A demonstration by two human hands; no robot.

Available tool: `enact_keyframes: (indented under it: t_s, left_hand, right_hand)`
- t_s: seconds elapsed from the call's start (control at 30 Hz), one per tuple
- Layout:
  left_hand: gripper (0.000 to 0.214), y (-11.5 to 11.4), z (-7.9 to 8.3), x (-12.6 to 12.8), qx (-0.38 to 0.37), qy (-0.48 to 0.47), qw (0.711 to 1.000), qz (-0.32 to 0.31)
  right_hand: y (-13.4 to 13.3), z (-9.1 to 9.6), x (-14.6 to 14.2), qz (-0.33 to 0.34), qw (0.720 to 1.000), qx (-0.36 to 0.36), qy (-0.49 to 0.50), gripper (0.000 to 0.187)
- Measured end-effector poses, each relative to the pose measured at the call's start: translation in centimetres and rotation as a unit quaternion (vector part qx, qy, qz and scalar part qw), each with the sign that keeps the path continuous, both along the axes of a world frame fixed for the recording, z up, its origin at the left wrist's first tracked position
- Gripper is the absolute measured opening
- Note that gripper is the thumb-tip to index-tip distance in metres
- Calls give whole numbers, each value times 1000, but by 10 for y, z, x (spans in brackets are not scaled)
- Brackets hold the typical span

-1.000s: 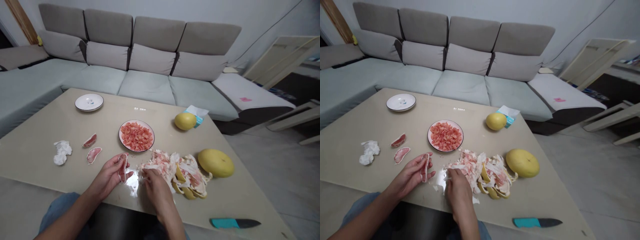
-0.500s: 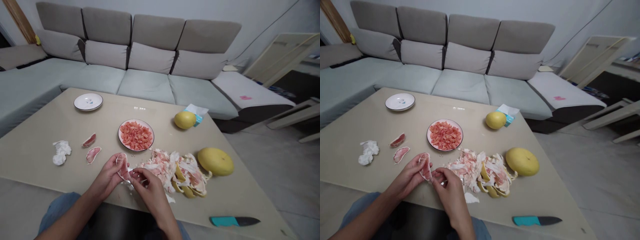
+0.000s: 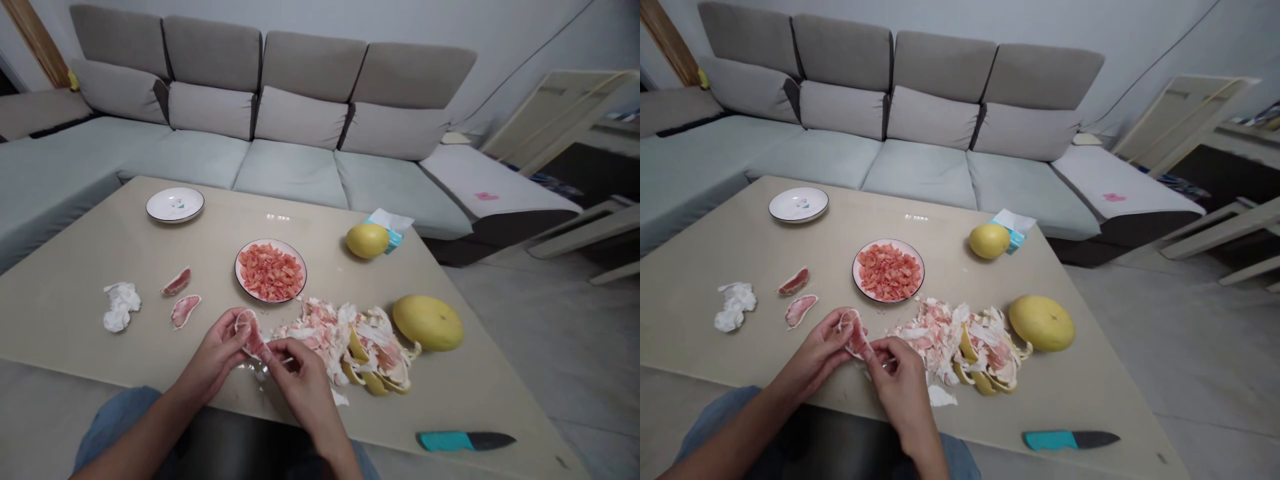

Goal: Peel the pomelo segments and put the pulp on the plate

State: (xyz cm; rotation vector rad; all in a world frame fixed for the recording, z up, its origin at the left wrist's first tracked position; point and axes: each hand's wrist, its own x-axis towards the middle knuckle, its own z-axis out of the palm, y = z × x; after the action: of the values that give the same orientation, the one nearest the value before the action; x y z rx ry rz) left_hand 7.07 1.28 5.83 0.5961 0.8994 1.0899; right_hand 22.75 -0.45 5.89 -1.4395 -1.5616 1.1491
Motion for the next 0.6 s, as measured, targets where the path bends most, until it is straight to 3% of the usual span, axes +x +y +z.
enact_keyframes:
  t_s: [0.1, 0.2, 0.3, 0.6]
  left_hand:
    - [38, -2, -2, 1, 14, 49, 998, -42]
    - [46, -3, -7, 2, 44, 81, 992, -82]
    - [47, -4, -9, 2, 59, 99, 989, -97]
    - [41, -4, -7, 1, 93, 146, 980, -103]
  right_hand:
    - [0, 4, 2, 37, 999, -24, 15, 25]
    - [0, 6, 3, -13, 999, -1, 47, 17]
    - [1, 6, 4, -45, 996, 18, 71, 16]
    - [3, 4, 4, -53, 994, 5, 94, 16]
